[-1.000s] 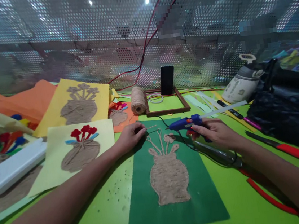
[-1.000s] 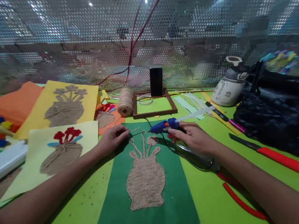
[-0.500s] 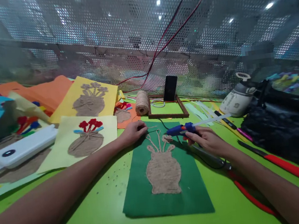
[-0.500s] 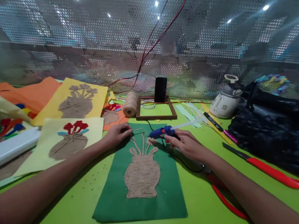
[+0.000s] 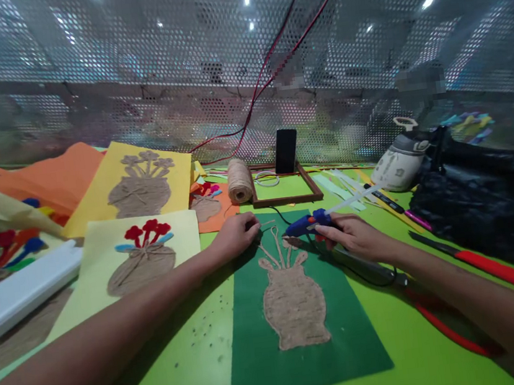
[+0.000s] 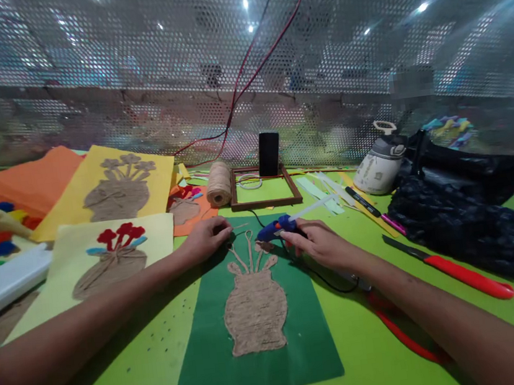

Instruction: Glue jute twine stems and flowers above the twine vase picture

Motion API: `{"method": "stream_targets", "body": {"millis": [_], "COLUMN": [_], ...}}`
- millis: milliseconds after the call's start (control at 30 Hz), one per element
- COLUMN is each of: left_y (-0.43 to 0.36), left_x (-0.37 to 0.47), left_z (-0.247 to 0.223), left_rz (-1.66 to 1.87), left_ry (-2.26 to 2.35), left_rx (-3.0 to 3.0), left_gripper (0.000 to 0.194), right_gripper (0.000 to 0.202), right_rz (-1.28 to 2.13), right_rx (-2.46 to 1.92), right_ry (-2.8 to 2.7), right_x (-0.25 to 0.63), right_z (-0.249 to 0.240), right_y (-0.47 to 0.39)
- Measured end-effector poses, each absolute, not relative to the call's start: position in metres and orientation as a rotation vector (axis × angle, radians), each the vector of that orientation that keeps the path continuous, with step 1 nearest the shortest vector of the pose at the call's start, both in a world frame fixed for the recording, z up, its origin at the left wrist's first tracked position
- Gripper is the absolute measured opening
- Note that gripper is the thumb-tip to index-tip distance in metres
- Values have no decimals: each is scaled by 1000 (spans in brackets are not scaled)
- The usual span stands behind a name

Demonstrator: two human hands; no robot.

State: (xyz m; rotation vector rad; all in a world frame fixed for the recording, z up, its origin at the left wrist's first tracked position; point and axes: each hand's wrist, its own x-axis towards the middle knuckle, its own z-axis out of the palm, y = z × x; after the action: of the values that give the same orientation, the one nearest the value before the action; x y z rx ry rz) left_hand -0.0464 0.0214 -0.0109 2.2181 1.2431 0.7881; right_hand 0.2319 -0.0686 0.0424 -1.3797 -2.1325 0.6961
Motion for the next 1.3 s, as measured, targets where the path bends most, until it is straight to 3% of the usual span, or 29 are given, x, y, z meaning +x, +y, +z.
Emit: {"method": "stream_targets", "body": {"millis": [700,1300], "left_y": [17,20], "left_x": [-43,-43], "left_z": [-13,-12], "left_rz": [868,763], "left_ry": [1236,1205], "left_rx": [2085,2072], "left_gripper": [16,17], "right_gripper": [46,39], "right_rz": [812,715], "right_rx": [-1528,-1620], "right_ry": [-2018,-2016], "right_x": [233,227], "right_z": [26,30], "right_y": [-51,-54]}}
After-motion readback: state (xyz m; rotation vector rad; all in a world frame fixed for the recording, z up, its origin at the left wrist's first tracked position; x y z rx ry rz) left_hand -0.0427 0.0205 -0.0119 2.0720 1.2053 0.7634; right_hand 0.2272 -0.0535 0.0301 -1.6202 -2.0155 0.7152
